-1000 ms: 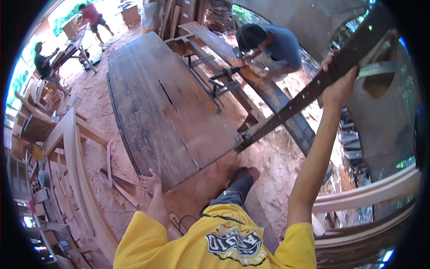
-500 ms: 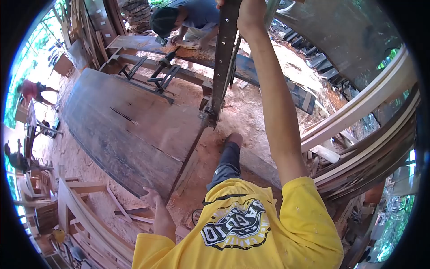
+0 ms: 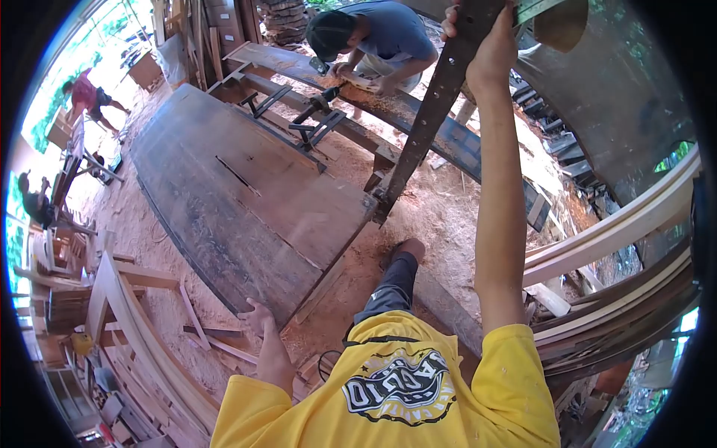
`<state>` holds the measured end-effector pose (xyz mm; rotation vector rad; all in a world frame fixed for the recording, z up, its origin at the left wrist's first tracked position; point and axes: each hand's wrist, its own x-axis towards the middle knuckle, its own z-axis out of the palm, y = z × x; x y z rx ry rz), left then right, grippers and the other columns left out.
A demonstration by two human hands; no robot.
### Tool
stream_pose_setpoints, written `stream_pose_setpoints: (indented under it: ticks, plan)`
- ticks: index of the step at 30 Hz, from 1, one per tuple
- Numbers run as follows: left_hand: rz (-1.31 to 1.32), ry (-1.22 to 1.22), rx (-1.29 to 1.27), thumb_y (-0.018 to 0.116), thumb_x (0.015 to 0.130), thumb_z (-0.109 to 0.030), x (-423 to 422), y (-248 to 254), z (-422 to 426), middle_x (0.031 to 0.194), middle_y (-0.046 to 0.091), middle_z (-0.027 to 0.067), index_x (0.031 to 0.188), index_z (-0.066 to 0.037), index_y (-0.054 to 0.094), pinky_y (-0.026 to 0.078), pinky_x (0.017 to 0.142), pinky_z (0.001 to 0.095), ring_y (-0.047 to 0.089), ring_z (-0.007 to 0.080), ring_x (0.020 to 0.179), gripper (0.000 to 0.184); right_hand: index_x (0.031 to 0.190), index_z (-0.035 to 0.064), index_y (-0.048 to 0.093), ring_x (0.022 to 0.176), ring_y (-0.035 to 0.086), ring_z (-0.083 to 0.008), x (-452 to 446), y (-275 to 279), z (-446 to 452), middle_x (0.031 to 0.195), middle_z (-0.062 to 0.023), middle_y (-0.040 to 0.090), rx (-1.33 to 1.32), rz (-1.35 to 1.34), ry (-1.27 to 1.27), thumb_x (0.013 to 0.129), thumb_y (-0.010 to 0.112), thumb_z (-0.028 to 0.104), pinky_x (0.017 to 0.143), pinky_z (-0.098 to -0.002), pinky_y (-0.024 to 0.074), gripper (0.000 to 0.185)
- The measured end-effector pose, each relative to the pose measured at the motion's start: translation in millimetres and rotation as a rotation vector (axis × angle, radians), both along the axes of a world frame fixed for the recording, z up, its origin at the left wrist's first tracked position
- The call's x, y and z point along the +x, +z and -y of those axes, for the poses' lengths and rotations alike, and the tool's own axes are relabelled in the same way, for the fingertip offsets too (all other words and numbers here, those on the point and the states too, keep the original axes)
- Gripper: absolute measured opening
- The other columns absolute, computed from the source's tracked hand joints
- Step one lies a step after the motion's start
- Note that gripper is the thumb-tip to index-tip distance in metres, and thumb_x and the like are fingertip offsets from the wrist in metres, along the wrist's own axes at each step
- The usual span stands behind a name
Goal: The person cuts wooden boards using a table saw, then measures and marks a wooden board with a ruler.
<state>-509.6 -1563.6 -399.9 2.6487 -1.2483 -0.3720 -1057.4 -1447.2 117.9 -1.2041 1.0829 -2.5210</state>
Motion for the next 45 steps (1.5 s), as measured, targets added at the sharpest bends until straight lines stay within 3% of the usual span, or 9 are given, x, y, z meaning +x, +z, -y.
stream_pose_setpoints:
  ticks: [12, 20, 22, 26, 45]
  plan:
    - [0.013, -0.004, 0.021, 0.045, 0.093, -0.07, 8.6, -19.6, 5.4, 0.147, 0.051, 0.0221, 0.151, -0.002, 0.038, 0.046, 0.102, 0.0561, 0.056, 0.0405, 0.128, 0.09, 0.102, 0.0032, 0.061, 0.056, 0.058, -0.0198, -1.1, -0.6, 0.6, 0.073, -0.0085, 0.061, 0.0, 0.028, -0.017, 0.106, 0.039, 0.059, 0.054, -0.0328, 0.0485, 0.06]
    - [-0.008, -0.003, 0.035, 0.045, 0.093, -0.069, 2.4, -4.0, 3.0, 0.146, 0.051, 0.0235, 0.151, -0.003, 0.037, 0.046, 0.102, 0.0558, 0.057, 0.041, 0.127, 0.089, 0.104, 0.0034, 0.062, 0.057, 0.06, -0.0206, -8.8, -1.7, 0.5, 0.073, -0.0091, 0.061, 0.013, 0.0, -0.075, 0.104, 0.04, 0.061, 0.054, -0.0325, 0.0489, 0.061]
    - [0.002, -0.003, 0.029, 0.045, 0.093, -0.069, 1.8, -2.6, 1.9, 0.145, 0.052, 0.0235, 0.151, -0.003, 0.037, 0.046, 0.101, 0.0559, 0.057, 0.041, 0.127, 0.088, 0.111, -0.0035, 0.059, 0.069, 0.055, -0.0208, -16.3, -0.8, -4.8, 0.084, -0.0117, 0.06, 0.126, -0.02, 0.002, 0.107, 0.024, 0.058, 0.069, -0.0372, 0.0481, 0.071]
    - [0.024, -0.001, 0.009, 0.045, 0.094, -0.069, 1.2, -6.6, 1.2, 0.142, 0.054, 0.0233, 0.15, -0.003, 0.038, 0.047, 0.1, 0.0562, 0.057, 0.042, 0.126, 0.087, 0.113, -0.003, 0.059, 0.07, 0.055, -0.0203, -16.8, -1.1, -4.4, 0.085, -0.0105, 0.059, 0.142, -0.007, -0.025, 0.107, 0.021, 0.059, 0.069, -0.0367, 0.0476, 0.072]
    - [0.05, 0.001, -0.004, 0.045, 0.093, -0.069, 1.2, -8.3, 2.0, 0.147, 0.049, 0.0216, 0.15, -0.001, 0.038, 0.046, 0.103, 0.0536, 0.054, 0.0399, 0.13, 0.089, 0.113, -0.0027, 0.058, 0.071, 0.053, -0.0189, -8.8, 1.0, -4.6, 0.086, -0.0085, 0.057, 0.137, -0.02, 0.007, 0.107, 0.026, 0.059, 0.071, -0.0354, 0.0442, 0.07]
